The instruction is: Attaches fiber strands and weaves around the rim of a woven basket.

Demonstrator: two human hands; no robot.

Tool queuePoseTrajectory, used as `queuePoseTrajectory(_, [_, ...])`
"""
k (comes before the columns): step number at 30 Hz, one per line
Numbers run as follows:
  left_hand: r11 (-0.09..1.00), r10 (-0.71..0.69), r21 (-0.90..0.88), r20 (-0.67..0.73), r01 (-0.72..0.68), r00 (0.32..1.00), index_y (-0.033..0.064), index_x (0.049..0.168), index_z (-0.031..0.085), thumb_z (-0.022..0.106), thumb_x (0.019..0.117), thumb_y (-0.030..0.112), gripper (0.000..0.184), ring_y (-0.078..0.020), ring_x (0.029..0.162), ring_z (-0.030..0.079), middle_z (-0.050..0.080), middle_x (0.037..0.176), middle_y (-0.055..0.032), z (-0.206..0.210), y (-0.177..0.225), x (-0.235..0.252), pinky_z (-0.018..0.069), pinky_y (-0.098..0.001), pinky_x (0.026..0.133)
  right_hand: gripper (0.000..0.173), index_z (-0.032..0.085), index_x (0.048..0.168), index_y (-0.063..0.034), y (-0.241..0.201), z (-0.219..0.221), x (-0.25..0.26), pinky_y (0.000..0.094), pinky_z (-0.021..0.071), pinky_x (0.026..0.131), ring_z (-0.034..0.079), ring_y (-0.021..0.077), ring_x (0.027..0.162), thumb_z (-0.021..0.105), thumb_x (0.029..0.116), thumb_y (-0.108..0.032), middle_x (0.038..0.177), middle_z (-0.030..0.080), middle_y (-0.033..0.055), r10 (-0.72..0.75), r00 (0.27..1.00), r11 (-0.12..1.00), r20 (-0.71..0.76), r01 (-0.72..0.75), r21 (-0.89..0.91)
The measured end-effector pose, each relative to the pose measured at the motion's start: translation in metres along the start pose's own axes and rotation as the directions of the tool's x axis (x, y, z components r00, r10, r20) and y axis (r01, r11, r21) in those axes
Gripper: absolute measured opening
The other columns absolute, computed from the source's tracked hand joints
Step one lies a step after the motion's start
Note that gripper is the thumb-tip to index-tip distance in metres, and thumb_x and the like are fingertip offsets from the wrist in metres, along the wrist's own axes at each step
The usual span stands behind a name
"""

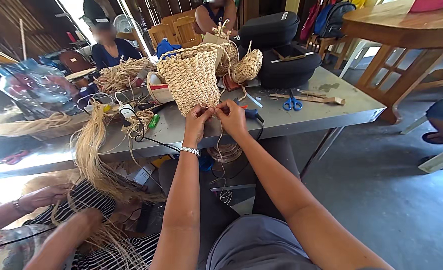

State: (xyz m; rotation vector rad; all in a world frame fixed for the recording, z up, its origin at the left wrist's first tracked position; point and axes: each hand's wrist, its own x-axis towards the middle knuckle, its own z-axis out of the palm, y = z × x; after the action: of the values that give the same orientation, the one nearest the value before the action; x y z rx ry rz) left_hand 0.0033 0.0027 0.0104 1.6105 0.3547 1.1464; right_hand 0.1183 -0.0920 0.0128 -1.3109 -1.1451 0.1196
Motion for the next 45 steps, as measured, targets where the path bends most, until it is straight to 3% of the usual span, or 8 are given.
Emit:
queuePoseTrajectory(5, [0.999,0.01,-0.033,0.015,-0.01,1.0,0.0046,0.1,0.065,0.07,0.0942,0.005,0.008,-0.0087,0.075,0.064,0.068,0.087,0.0,0.0001,0.0006,-0.0006,0.0564,-0.0257,0.073,0.028,0.06,0.12,0.0037,0.0004,-0.0005,0.0005,0.0346,0.0628,0.079,0.073,0.0187,0.083,0.069,0.0966,-0.009,0.099,0.072,0.0143,0.026,0.999,0.996,-0.025,-0.024,0.088])
queuePoseTrajectory(10, [0.999,-0.004,-0.034,0.012,0.004,1.0,0.0051,0.102,0.065,0.07,0.0943,0.006,0.009,-0.007,0.075,0.064,0.068,0.087,0.0013,0.0007,0.0025,-0.0016,0.0562,-0.0255,0.073,0.02,0.07,0.114,0.0025,0.0005,-0.0005,0.0004,0.0335,0.062,0.082,0.074,0.0175,0.085,0.065,0.0994,-0.011,0.101,0.074,0.0141,-0.005,1.0,0.999,0.007,0.004,0.053])
queuePoseTrajectory(21, [0.999,-0.02,-0.038,-0.009,0.02,1.0,0.0058,0.092,0.068,0.069,0.0959,0.007,0.004,-0.0067,0.072,0.063,0.069,0.085,0.0011,-0.0001,0.001,-0.0007,0.0554,-0.0249,0.071,0.016,0.068,0.11,0.0018,0.0007,0.0011,-0.0016,0.0313,0.0622,0.079,0.073,0.0156,0.082,0.067,0.0983,-0.01,0.097,0.073,0.0125,-0.036,0.999,0.997,-0.007,0.036,0.07])
queuePoseTrajectory(30, [0.999,-0.017,-0.042,-0.046,0.016,0.999,0.0071,0.09,0.067,0.069,0.0967,0.009,0.007,-0.0058,0.072,0.061,0.067,0.083,0.0021,0.0005,0.0003,-0.0001,0.0536,-0.0236,0.071,0.018,0.068,0.113,0.0021,-0.0023,0.0013,-0.0032,0.0307,0.0619,0.081,0.073,0.0158,0.086,0.066,0.0965,-0.004,0.103,0.073,0.0139,-0.07,0.997,0.997,0.035,0.068,0.042])
queuePoseTrajectory(45, [1.0,-0.021,-0.012,-0.055,0.021,0.998,0.0075,0.084,0.065,0.071,0.0959,0.011,0.014,-0.0055,0.069,0.061,0.066,0.079,0.0022,-0.0007,0.0003,-0.0003,0.0533,-0.0233,0.069,0.028,0.06,0.119,0.0034,-0.0002,0.0032,-0.0021,0.0313,0.0621,0.08,0.074,0.0171,0.087,0.07,0.0943,-0.005,0.102,0.073,0.0146,-0.101,0.994,0.993,0.046,0.098,0.064])
